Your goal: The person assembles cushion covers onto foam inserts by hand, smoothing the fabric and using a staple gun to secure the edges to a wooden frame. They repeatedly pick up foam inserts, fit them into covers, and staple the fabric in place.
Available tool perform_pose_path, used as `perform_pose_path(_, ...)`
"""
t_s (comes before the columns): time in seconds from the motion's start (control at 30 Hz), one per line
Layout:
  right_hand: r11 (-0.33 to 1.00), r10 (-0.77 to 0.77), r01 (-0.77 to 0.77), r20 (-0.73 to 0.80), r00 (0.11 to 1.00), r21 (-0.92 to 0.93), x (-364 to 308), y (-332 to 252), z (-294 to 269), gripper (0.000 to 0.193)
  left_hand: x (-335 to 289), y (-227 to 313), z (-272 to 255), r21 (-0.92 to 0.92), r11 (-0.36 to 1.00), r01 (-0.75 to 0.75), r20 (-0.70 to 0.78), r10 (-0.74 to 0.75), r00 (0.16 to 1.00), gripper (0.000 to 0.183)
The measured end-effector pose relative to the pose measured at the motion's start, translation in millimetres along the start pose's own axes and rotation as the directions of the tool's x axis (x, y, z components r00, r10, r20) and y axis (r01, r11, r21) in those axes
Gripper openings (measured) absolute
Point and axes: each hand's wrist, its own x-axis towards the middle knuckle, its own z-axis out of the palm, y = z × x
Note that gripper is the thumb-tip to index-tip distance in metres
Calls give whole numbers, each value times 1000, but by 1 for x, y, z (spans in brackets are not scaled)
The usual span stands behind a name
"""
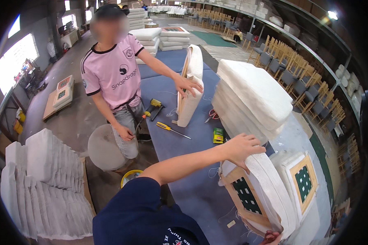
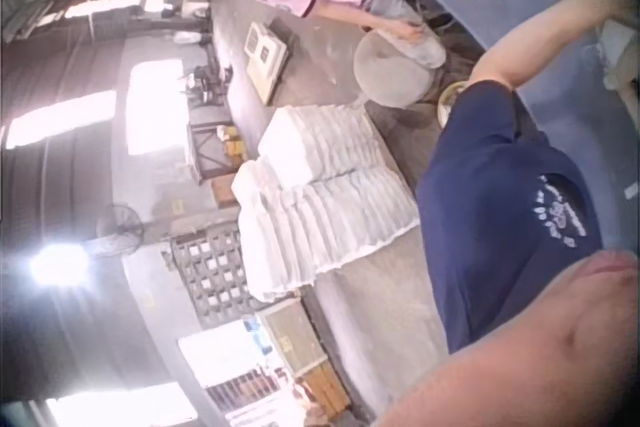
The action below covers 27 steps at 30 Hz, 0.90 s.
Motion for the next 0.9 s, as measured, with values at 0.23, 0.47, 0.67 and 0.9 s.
perform_pose_path(0.23,757,-478,394,-31,878,-522,10,-54,-25,44,8,1,5,15,1000,-26,-21,26,999,92)
perform_pose_path(0.47,326,-587,536,278,761,-778,81,-35,27,28,22,4,4,24,1000,-14,4,14,1000,92)
perform_pose_path(0.67,445,-539,506,230,810,-739,92,-37,17,26,35,19,4,3,1000,27,-12,-27,1000,88)
perform_pose_path(0.9,448,-562,521,225,796,-726,86,-38,20,26,33,21,4,2,999,39,2,-39,999,89)
